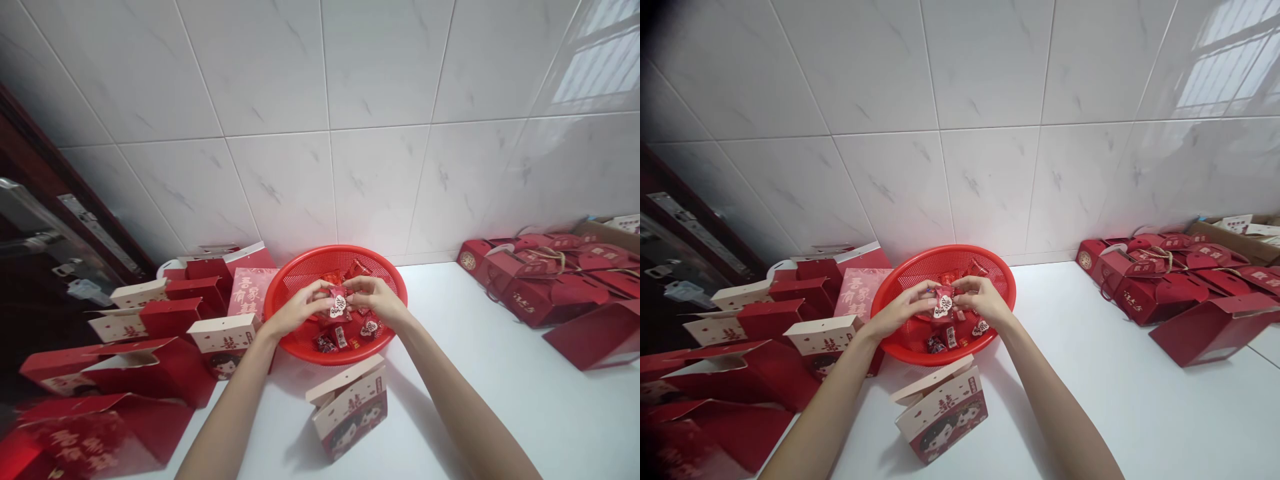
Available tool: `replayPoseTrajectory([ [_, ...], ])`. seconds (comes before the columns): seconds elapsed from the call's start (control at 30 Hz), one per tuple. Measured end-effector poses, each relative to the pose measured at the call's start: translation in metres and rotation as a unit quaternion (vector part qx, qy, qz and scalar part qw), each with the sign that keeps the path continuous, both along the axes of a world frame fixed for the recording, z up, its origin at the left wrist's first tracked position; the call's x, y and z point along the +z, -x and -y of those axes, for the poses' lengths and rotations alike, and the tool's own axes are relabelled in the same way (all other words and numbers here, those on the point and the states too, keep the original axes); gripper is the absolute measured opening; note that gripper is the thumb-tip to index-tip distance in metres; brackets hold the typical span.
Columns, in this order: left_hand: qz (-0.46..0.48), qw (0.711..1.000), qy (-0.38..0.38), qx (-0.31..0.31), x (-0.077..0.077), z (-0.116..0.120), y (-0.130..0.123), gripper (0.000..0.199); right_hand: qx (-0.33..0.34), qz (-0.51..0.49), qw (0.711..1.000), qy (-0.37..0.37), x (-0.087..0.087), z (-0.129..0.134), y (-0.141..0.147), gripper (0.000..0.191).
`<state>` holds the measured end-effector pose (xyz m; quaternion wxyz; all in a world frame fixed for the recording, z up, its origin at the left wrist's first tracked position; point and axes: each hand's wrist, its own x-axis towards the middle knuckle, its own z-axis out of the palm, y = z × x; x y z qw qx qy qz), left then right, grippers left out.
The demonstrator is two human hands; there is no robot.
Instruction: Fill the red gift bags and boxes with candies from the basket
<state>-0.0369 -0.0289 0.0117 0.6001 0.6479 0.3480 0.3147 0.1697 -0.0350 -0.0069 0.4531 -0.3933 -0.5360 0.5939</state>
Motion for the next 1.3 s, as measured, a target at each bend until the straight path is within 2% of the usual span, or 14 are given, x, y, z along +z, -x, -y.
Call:
replayPoseTrajectory([
  [0.1,0.009,1.000,-0.002,-0.002,-0.002,-0.001,0.001,0.043,0.005,-0.008,1.000,-0.019,0.001,0.001,0.000,0.032],
  [0.27,-0.001,0.998,-0.014,0.066,-0.009,-0.006,0.003,0.057,0.037,-0.016,0.998,-0.050,0.002,0.003,0.000,0.041],
  [0.33,-0.013,0.997,-0.026,0.074,-0.010,-0.007,0.003,0.060,0.043,-0.018,0.997,-0.063,0.003,0.004,0.000,0.042],
  [0.43,-0.042,0.996,-0.052,0.065,-0.011,-0.008,0.003,0.056,0.046,-0.009,0.996,-0.076,0.004,0.005,0.000,0.042],
  [0.6,-0.079,0.989,-0.106,0.063,-0.008,-0.007,0.002,0.039,0.032,0.022,0.996,-0.085,0.005,0.006,0.003,0.041],
  [0.7,-0.069,0.987,-0.120,0.086,-0.008,-0.008,0.002,0.037,-0.029,-0.012,0.995,-0.091,0.001,0.000,0.000,0.038],
  [0.8,-0.039,0.982,-0.121,0.141,-0.009,-0.012,0.002,0.042,-0.149,-0.041,0.985,-0.075,-0.001,-0.016,-0.011,0.032],
  [0.87,-0.018,0.980,-0.111,0.166,-0.011,-0.015,0.003,0.040,-0.201,0.040,0.976,-0.078,0.001,-0.032,-0.019,0.029],
  [0.97,0.021,0.977,-0.095,0.192,-0.011,-0.017,0.004,0.039,-0.196,0.256,0.943,-0.084,0.007,-0.059,-0.025,0.033],
  [1.13,0.093,0.962,-0.063,0.248,-0.010,-0.017,0.006,0.045,-0.104,0.431,0.893,-0.080,0.012,-0.091,-0.009,0.043],
  [1.3,0.130,0.955,-0.043,0.263,-0.009,-0.018,0.005,0.048,0.019,0.544,0.836,-0.067,0.008,-0.094,0.007,0.073],
])
